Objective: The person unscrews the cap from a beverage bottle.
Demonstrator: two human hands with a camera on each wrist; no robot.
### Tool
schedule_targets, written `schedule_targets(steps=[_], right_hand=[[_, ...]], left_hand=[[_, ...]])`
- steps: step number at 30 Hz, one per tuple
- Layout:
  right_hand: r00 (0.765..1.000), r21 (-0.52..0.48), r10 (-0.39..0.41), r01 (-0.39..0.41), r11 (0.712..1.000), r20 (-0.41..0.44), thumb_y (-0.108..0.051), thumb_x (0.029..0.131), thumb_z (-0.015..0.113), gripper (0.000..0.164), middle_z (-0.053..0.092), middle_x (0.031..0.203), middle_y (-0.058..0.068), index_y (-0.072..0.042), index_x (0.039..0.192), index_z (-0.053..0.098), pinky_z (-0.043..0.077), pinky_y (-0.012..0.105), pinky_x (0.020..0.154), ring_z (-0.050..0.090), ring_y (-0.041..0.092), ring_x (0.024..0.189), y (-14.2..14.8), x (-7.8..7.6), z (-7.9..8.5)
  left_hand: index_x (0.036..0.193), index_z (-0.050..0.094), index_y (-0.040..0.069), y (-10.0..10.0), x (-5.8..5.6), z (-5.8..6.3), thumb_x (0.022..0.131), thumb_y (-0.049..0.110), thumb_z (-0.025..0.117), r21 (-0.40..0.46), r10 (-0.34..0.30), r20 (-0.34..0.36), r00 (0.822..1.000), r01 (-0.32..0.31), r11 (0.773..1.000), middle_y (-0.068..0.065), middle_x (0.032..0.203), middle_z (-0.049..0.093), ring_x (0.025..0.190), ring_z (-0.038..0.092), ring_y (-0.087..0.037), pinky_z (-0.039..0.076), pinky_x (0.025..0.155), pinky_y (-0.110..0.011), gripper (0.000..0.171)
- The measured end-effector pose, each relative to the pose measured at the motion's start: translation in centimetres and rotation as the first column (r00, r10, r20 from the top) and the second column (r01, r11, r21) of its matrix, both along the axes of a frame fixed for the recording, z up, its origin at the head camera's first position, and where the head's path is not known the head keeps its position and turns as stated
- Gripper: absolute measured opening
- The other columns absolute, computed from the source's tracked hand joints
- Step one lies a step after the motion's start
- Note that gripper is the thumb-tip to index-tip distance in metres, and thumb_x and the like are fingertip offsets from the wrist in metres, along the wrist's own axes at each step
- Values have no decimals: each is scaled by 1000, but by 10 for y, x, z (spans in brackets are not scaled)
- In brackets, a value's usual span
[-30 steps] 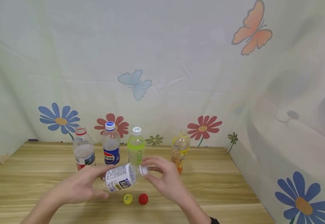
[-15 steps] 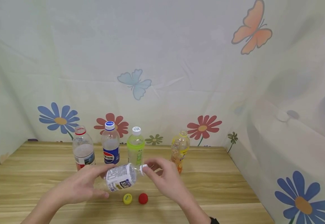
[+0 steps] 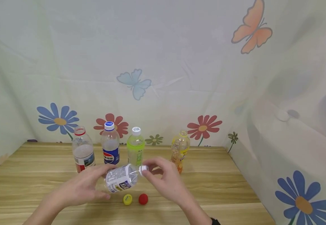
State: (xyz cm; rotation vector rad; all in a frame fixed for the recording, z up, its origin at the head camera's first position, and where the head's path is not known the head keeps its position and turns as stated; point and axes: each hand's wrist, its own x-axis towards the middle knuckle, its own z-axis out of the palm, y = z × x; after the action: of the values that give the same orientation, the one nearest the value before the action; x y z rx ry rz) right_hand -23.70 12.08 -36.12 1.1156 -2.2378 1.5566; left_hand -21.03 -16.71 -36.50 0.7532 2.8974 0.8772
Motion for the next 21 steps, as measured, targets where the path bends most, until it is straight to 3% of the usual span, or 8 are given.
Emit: schedule_targets(steps=[7, 14, 21], right_hand=[[996, -31, 62, -64, 997, -62, 1, 90, 70, 20, 64, 105, 2, -5, 108, 66, 55, 35, 76, 63, 18, 94, -1, -1, -3], [988, -45, 111, -116, 992, -106, 8, 88, 68, 24, 62, 112, 6, -1, 111, 64, 54, 37, 80, 62, 20, 100, -1, -2, -3], [998, 0, 48, -48, 999, -46, 1, 88, 72, 29, 62, 113, 5, -5, 115, 64, 55, 33, 78, 62, 22, 101, -1, 0, 0]], left_hand=[[140, 50, 20, 1, 1, 0, 71, 36, 88, -31, 44, -9, 999, -44, 999, 1, 135, 51, 117, 52, -21, 45, 95, -47, 81], [141, 50, 19, 1, 0, -1, 71, 38, 89, -34, 46, -7, 999, -46, 998, 0, 134, 51, 116, 52, -20, 45, 94, -46, 82], [142, 49, 20, 0, 0, -2, 71, 39, 89, -39, 48, -1, 999, -48, 998, 1, 135, 50, 117, 51, -21, 45, 95, -47, 83]])
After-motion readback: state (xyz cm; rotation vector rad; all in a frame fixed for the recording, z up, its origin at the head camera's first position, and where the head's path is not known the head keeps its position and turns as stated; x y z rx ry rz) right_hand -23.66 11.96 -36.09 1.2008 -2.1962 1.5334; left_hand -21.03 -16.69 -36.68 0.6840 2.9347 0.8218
